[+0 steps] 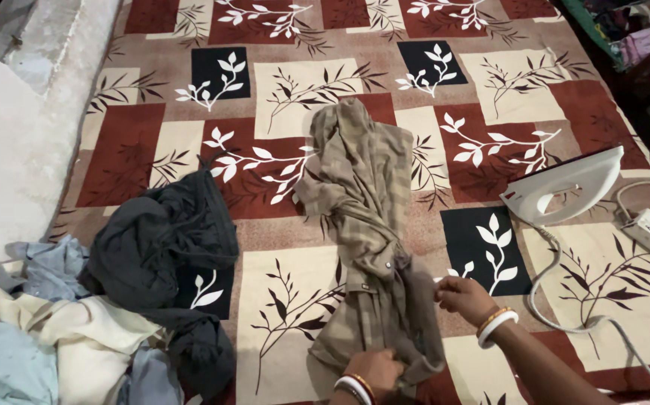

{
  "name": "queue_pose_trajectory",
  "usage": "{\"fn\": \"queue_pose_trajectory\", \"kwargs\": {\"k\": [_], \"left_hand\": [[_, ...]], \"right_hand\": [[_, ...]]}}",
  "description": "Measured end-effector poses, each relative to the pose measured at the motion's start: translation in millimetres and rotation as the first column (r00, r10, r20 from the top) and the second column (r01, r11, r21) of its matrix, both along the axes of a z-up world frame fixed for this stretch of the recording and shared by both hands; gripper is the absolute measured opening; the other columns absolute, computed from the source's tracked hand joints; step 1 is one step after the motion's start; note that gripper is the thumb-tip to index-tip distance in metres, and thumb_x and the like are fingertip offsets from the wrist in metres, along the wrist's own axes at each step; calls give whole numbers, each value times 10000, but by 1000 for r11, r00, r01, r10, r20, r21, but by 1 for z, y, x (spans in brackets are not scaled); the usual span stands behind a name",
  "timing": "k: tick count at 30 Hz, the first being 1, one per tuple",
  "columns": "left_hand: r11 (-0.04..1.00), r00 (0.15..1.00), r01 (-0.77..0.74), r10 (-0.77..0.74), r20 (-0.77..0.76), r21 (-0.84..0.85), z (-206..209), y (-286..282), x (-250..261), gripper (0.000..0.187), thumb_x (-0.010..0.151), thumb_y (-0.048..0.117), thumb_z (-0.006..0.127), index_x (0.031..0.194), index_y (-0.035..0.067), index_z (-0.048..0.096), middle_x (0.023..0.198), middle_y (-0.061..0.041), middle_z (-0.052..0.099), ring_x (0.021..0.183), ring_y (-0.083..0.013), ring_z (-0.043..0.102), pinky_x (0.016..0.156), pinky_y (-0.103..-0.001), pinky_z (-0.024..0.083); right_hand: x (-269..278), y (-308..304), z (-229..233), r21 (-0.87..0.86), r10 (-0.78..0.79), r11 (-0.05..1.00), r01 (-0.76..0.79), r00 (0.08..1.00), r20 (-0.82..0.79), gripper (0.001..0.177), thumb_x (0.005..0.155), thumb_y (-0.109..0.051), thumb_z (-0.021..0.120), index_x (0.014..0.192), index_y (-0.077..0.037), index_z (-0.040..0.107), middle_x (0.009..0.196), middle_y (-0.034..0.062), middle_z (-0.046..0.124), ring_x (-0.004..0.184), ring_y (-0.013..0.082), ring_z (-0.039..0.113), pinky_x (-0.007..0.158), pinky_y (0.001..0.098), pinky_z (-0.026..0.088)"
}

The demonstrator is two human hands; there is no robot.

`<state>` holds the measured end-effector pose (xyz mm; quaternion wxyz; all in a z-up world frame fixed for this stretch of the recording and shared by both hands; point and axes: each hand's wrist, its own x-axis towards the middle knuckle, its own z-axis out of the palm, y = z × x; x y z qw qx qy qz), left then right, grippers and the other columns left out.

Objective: The person irons a beige patterned shirt on a bed. They unfold the shirt, smooth it out, and use an iron to press the fabric, focusing on the front and sleeves.

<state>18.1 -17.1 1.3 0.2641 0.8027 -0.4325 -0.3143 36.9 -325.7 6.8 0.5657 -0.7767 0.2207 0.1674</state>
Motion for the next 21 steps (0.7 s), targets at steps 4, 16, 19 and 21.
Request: {"fn": "queue_pose_trajectory", "kwargs": {"k": [4,16,19,21], "left_hand": [[993,989,-8,24,144,-115,-24,12,-12,207,870,227,660,1035,148,759,1088,-154,678,937,-379,703,788,-508,569],[937,987,-105,138,77,-334,0,14,-1,209,899,228,647,1070,208,765,1086,-95,661,1017,-323,691,795,-449,558],[932,969,-204,236,74,-300,37,27,21,211,853,230,680,1041,202,772,1040,-85,659,1021,-306,689,802,-432,553],[866,922,-349,385,32,-358,66,46,42,290,733,212,734,1018,193,783,1031,-64,695,991,-309,694,793,-422,559]], "right_hand": [[23,-6,0,-79,-61,995,61,998,1,178,907,-144,684,1010,-11,743,843,75,739,714,133,646,675,306,538],[178,63,-9,-362,152,911,-199,976,-155,538,799,-307,834,1230,-47,645,1115,199,757,1056,330,720,930,442,549],[207,55,-1,-516,250,745,-424,894,-373,526,903,-477,745,1183,-32,745,1168,180,742,1079,325,710,965,420,532],[238,36,10,-665,576,419,-618,747,-331,413,960,-458,583,1194,-173,769,1202,131,716,1108,312,673,982,406,510]]}}
